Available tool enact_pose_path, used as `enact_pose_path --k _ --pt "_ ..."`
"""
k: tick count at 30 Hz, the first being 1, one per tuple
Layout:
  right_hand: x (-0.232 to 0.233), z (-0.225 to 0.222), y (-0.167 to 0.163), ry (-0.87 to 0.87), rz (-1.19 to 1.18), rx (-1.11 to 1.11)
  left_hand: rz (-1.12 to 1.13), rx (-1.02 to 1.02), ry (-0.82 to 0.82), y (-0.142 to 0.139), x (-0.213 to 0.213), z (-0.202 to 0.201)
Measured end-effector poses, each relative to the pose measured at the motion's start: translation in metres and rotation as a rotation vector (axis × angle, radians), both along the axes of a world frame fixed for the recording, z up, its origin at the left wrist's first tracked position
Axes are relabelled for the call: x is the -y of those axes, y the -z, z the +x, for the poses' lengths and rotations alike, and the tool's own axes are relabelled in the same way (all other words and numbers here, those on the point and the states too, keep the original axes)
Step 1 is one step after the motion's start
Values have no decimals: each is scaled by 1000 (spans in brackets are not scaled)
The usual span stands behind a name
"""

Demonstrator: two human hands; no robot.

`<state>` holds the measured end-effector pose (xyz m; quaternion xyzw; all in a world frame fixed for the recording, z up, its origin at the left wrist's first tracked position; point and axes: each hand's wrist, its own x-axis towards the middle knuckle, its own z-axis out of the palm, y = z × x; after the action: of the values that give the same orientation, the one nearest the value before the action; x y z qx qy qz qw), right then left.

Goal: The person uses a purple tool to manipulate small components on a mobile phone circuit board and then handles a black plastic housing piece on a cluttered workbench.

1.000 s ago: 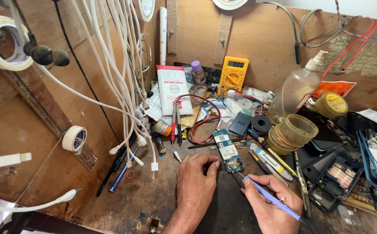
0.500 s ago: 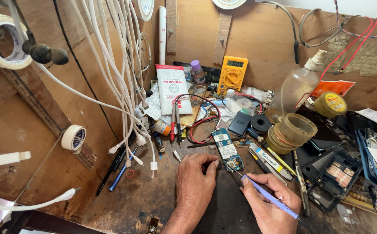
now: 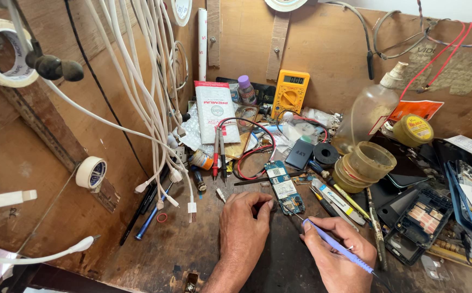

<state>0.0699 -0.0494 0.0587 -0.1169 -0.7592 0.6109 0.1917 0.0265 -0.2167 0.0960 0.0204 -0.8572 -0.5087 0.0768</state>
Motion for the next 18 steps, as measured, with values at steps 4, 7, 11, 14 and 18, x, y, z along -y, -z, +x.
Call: enact_pose_path --k 4,7,11,14,18 --pt "3 -2 -2 5 -15 -16 -11 -16 0 -2 2 -1" --pt "4 -4 -3 5 -16 -29 -10 -30 0 -2 3 -3" --pt "4 -7 -3 5 -26 -34 -17 -50 -4 -2 3 -6" --pt "3 -6 -2 -3 -44 -35 -15 -54 -6 0 2 -6" --pt "3 -7 0 0 -57 -27 -4 -57 -10 3 2 -7"
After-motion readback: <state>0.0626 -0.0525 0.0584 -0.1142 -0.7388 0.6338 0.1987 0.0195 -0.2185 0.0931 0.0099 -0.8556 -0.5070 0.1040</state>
